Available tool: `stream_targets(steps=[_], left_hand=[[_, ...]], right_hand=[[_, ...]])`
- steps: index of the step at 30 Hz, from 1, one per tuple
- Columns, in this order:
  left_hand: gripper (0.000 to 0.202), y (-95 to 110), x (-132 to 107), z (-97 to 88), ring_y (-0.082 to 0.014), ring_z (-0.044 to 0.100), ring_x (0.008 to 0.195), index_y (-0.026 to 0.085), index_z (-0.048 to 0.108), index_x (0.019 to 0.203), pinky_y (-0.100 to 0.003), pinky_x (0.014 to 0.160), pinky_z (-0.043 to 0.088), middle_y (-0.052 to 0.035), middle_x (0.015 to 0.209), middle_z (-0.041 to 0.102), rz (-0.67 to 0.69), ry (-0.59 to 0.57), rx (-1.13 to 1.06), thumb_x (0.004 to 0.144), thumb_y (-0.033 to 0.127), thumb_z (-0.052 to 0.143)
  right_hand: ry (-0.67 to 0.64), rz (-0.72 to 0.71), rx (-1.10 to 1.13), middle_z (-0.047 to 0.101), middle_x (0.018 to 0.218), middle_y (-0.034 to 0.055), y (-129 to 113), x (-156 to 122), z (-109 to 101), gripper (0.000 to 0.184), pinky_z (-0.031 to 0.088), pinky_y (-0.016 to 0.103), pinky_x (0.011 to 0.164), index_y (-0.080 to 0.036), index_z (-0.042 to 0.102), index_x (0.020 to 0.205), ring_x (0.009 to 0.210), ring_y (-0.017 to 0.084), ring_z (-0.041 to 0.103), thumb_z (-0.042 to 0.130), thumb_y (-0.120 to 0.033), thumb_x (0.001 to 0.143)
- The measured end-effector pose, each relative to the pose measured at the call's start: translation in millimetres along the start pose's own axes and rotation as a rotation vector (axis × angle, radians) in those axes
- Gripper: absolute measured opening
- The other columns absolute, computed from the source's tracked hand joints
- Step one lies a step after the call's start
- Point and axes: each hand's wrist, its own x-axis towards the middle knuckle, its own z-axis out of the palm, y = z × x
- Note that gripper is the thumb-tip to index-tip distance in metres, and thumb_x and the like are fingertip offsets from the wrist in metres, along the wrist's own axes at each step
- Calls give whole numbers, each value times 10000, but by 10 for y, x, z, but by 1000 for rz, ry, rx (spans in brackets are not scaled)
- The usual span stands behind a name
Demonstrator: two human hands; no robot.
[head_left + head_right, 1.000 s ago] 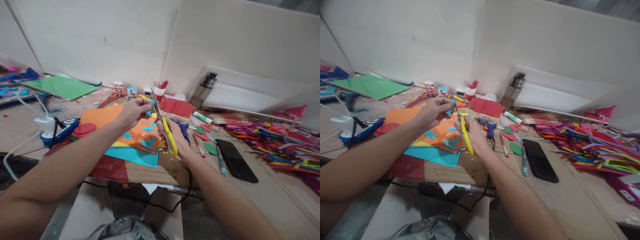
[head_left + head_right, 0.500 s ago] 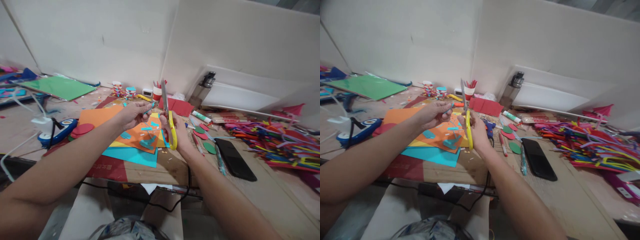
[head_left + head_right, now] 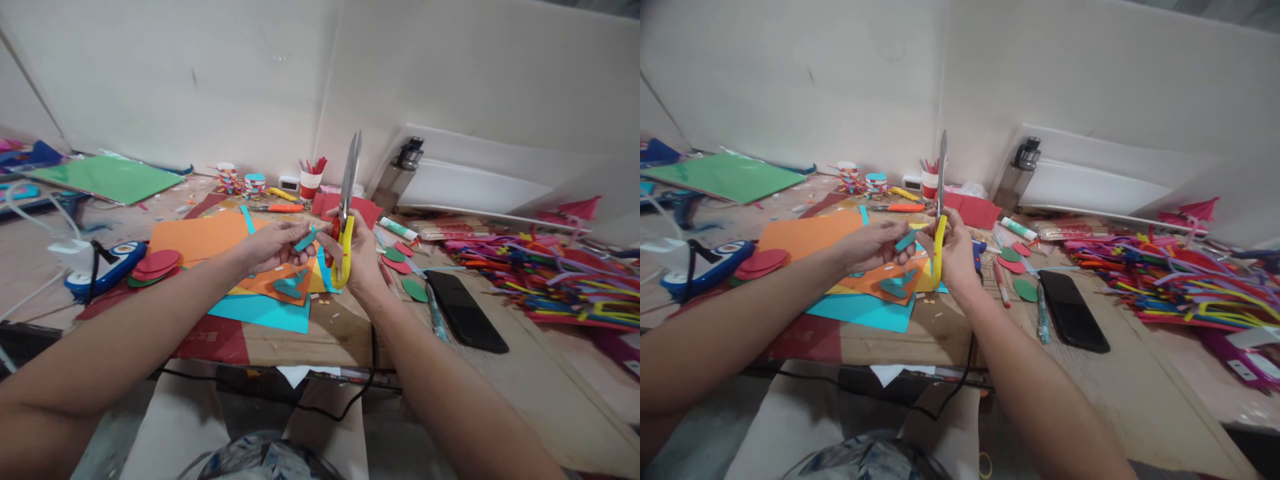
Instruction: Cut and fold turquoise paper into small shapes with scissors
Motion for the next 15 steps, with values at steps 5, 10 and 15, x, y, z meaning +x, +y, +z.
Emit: stream_targets(steps=[5,10,15], left_hand=[[317,9,-7,-51,-147,681,686,132,697,772,-248,641,516,-79,775,724,121,59,355,758,444,749],[251,39,-12,-81,-107,628,636,132,713,733,-215,599,473,-49,716,697,166,152,342,735,377,767],[262,77,27,-111,-59,520,533,139,690,685,-190,522,427,7,627,604,232,301,142,651,355,834]], right_hand=[[2,-9,45,509,756,-48,-2,1,-2,474,403,237,539,-246,473,1017,584,84,469,750,-494,723],[9,26,-41,487,751,-41,-49,-5,13,443,362,233,493,-261,478,1062,550,85,417,614,-606,819],[-61,62,-147,508,779,-17,-13,4,-17,466,346,228,484,-240,470,1052,555,88,406,450,-674,885]])
